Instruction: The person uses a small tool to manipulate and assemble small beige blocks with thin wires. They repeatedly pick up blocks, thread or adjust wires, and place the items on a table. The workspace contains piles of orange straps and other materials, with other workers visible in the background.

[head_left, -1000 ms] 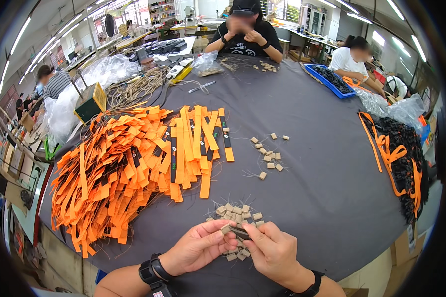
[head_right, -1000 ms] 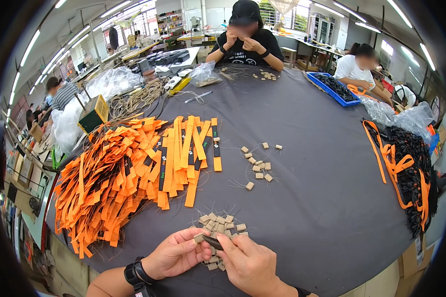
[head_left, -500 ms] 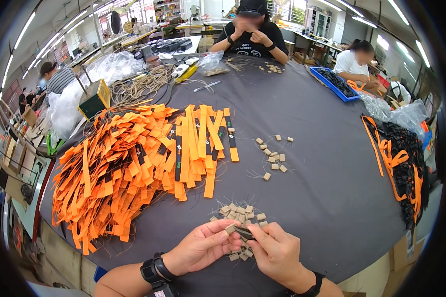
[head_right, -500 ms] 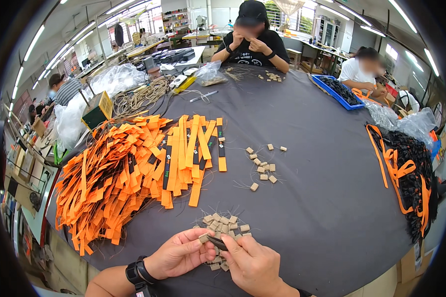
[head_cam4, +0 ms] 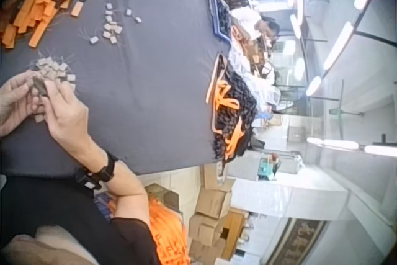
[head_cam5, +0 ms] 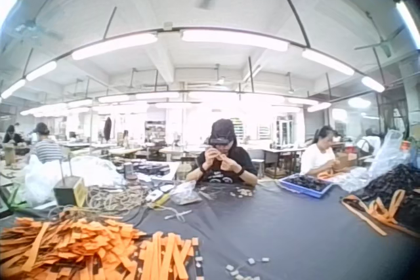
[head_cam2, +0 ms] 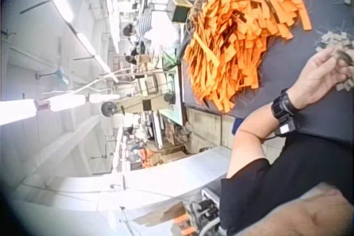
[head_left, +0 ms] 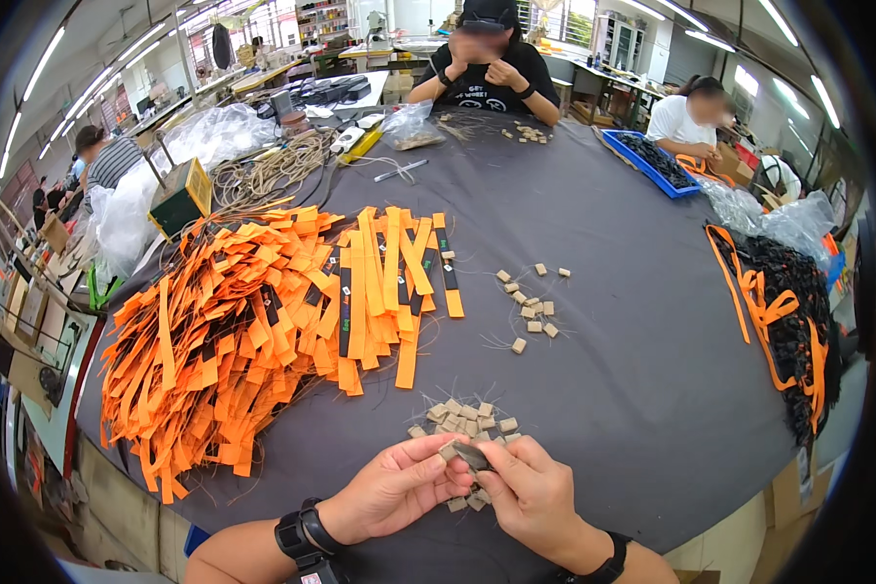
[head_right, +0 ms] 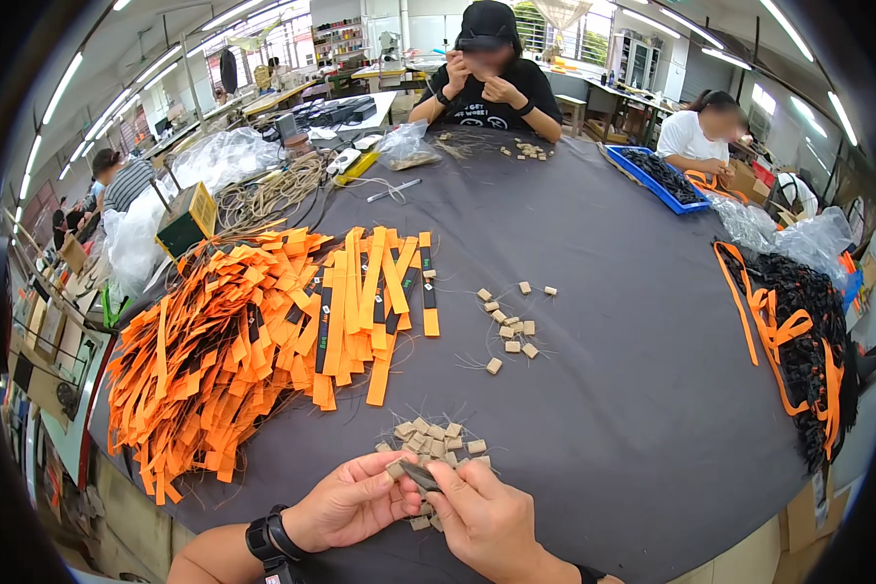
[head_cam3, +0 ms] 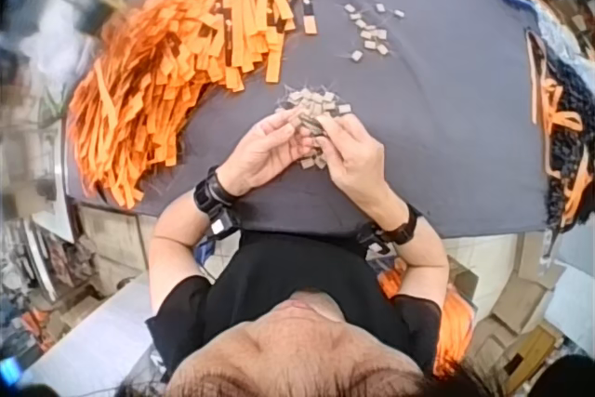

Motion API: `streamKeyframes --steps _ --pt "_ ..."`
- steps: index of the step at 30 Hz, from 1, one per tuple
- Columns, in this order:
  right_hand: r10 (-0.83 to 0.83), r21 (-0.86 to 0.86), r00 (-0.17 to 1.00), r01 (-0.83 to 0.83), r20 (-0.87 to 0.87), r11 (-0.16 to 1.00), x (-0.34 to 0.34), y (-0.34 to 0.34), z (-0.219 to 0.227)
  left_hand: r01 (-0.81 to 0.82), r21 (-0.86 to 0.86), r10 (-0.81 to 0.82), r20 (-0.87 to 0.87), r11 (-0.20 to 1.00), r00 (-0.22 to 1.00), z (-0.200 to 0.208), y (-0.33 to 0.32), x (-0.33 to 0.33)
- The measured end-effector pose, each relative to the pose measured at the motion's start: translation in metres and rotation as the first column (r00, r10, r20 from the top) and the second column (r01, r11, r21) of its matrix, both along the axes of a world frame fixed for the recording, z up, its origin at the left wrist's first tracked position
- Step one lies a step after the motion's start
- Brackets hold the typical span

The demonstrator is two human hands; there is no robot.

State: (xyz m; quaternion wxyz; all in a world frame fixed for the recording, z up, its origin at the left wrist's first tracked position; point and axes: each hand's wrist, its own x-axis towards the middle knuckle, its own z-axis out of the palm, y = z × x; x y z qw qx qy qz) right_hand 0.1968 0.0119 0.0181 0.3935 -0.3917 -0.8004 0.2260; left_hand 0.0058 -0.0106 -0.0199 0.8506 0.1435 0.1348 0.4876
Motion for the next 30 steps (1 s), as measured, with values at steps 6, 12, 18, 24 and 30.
streamKeyframes --steps 6,12,18,24,30 --pt "0.014 0.045 0.999 -0.016 0.050 0.999 0.007 0.002 -0.007 -0.008 0.011 0.008 -0.029 1.000 1.000 -0.002 -0.001 -0.001" --pt "0.006 0.022 0.999 -0.007 0.036 1.000 0.007 0.002 -0.001 -0.011 0.015 0.012 -0.041 1.000 0.999 -0.002 0.000 -0.001" --pt "-0.010 0.115 0.993 -0.004 0.119 0.993 0.004 -0.001 0.008 -0.029 0.042 0.032 -0.071 0.999 0.997 -0.002 0.001 -0.001" --pt "0.001 0.123 0.992 -0.016 0.124 0.992 0.004 0.000 0.008 -0.041 0.061 0.048 -0.119 0.997 0.992 -0.002 0.001 -0.001" --pt "-0.006 0.129 0.990 -0.013 0.141 0.992 0.004 -0.001 0.010 -0.044 0.053 0.052 -0.145 0.998 0.988 0.000 0.001 -0.001"
